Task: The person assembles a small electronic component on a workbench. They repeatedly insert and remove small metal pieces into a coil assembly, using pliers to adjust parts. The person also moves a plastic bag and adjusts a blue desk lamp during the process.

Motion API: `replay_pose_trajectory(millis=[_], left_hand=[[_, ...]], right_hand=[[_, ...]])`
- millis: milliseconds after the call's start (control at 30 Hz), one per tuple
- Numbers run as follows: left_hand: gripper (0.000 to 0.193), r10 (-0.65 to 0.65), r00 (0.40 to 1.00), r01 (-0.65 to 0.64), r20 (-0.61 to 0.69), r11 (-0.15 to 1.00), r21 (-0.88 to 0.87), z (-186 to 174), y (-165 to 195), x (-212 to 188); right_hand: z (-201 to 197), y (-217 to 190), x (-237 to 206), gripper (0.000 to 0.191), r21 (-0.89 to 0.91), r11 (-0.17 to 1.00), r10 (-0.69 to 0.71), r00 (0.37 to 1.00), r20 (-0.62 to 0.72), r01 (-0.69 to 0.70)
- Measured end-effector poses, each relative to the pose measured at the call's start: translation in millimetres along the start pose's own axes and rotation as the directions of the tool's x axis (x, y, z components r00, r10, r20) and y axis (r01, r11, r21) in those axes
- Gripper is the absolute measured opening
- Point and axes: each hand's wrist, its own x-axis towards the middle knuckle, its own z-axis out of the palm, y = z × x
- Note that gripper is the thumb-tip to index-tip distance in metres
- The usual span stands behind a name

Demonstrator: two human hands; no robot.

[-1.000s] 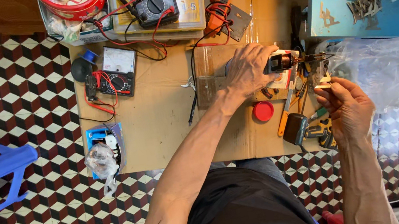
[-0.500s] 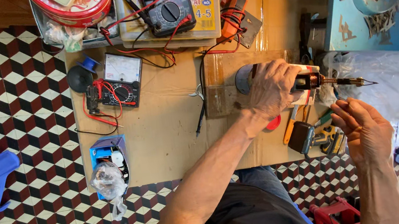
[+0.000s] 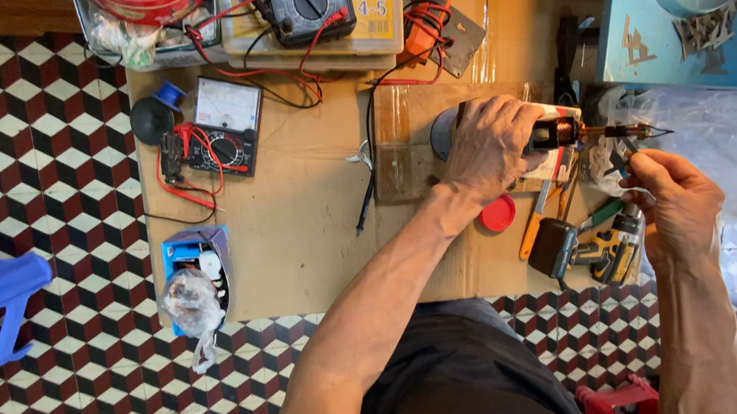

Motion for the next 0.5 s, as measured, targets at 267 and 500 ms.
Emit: replay_pose_trajectory(millis=[267,500], left_hand=[[0.049,-0.071,0.996,0.071,0.053,0.997,-0.003,8,-11,6],[0.048,-0.082,0.996,0.082,-0.032,0.997,-0.015,-9,-12,3]], right_hand=[[9,-1,-11,0.016,0.055,0.996,0.07,0.997,0.021,-0.071],[29,2,-18,0.018,0.025,0.991,0.13,0.989,-0.077,-0.129]])
